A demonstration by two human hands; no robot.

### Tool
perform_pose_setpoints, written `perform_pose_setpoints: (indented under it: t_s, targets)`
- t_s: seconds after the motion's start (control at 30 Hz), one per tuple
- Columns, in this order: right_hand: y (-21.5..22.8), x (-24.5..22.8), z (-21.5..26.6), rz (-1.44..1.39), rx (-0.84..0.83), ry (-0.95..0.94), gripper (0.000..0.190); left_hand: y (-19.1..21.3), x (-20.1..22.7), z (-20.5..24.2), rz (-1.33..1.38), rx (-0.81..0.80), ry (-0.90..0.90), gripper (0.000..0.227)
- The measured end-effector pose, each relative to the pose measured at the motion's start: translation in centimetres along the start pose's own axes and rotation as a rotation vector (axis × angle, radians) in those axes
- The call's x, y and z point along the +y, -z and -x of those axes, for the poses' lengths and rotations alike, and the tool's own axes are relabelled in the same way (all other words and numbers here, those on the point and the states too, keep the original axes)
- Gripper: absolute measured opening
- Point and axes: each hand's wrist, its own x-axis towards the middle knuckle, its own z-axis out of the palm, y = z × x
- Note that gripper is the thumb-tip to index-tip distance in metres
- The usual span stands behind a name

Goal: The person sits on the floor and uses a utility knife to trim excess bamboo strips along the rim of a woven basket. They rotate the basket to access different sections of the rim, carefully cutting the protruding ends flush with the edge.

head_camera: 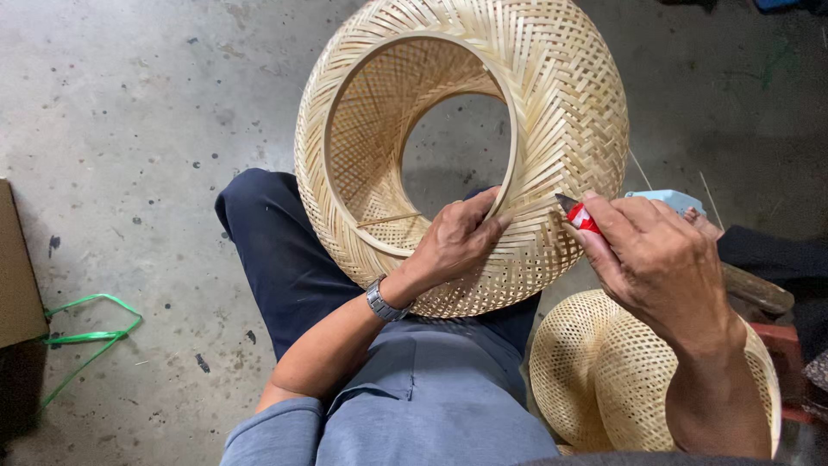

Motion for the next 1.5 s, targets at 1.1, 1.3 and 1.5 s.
perform_pose_setpoints:
  t_s: [1.1,1.3,1.5]
  targets:
    - [0.4,-4.2,-0.1,0.029,-0.085,-0.04,0.031,-1.3,0.0,1.4,-0.028,0.106,-0.154,0.034]
    - [1.7,-2.9,-1.3,-0.107,-0.225,-0.101,0.028,-0.9,0.6,1.1,-0.135,0.089,-0.064,0.031]
    - [2.0,-2.0,-2.5,-0.21,-0.262,-0.132,0.026,-1.2,-0.7,1.3,0.138,0.083,-0.123,0.032]
